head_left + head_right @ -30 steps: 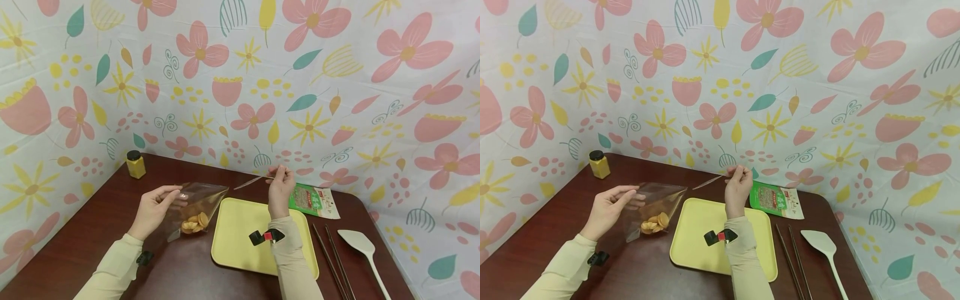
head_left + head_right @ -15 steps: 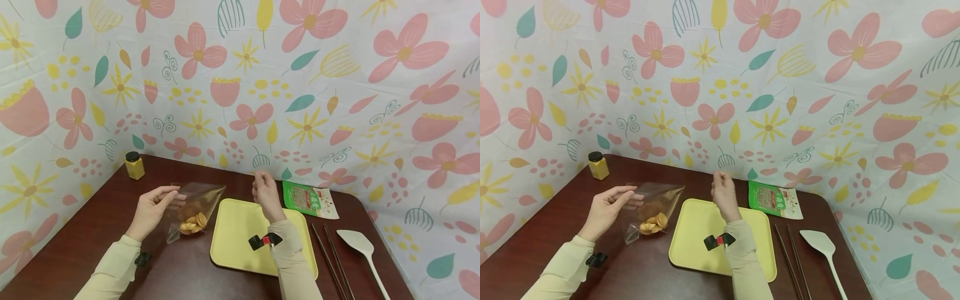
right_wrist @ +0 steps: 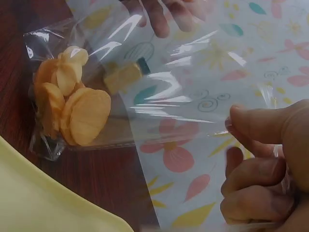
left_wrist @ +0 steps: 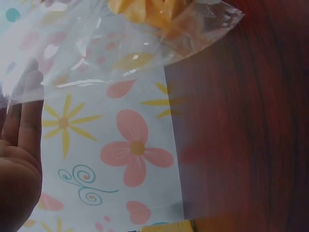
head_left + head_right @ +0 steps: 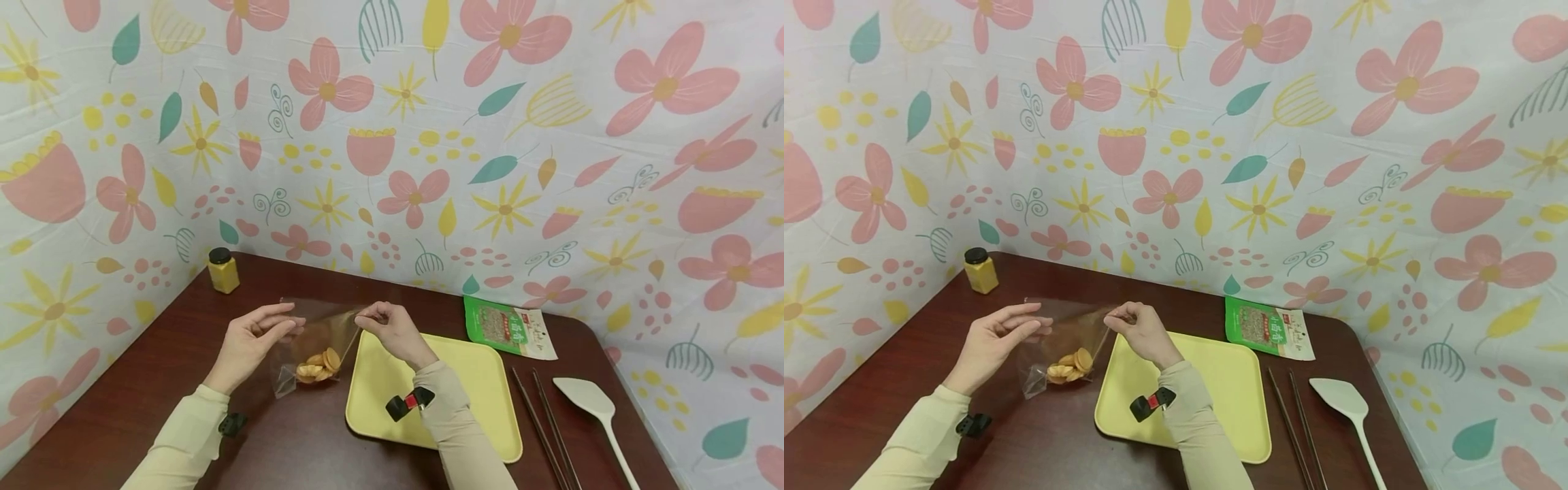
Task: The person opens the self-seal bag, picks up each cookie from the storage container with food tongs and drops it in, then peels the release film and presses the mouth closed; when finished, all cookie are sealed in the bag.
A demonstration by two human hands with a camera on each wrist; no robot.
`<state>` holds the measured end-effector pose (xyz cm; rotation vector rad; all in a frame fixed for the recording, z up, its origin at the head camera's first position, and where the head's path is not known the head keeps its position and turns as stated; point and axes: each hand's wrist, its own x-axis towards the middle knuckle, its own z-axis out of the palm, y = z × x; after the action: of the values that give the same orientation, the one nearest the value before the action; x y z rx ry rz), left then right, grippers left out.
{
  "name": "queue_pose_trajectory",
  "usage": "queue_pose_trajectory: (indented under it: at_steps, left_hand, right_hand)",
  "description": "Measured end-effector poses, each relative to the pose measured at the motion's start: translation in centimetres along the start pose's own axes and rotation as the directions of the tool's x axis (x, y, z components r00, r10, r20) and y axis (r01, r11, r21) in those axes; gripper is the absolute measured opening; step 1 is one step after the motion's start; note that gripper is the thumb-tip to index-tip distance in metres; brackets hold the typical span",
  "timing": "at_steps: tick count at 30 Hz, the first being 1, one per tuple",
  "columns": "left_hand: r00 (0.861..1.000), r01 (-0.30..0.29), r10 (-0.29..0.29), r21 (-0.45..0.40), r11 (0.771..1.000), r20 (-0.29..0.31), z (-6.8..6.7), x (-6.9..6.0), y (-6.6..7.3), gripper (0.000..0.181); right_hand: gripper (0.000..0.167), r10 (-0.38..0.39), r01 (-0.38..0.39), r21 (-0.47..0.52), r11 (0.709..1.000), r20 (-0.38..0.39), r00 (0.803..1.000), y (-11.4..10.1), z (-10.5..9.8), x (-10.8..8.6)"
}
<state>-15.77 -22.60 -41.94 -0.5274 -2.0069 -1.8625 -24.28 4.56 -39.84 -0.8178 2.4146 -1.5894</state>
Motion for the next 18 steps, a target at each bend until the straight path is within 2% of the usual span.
queue_pose_trajectory:
  at_steps: [5,12,18]
  left_hand:
    - [0.999,0.029,-0.029,-0.006,1.0,-0.029,-0.3,-0.1,-0.4,0.026]
    - [0.991,0.114,-0.121,-0.101,0.988,-0.064,-0.2,-0.2,-0.6,0.026]
    - [0.989,0.12,-0.131,-0.148,0.982,-0.065,-0.2,-0.2,-0.8,0.029]
  right_hand:
    - [0.014,-0.048,0.047,-0.013,0.999,-0.032,0.998,-0.4,0.3,0.0]
    - [0.011,-0.125,0.125,-0.003,0.992,0.007,0.992,-3.5,0.0,-1.2]
    - [0.014,-0.13,0.13,0.057,0.99,-0.005,0.991,-3.4,-0.1,-1.2]
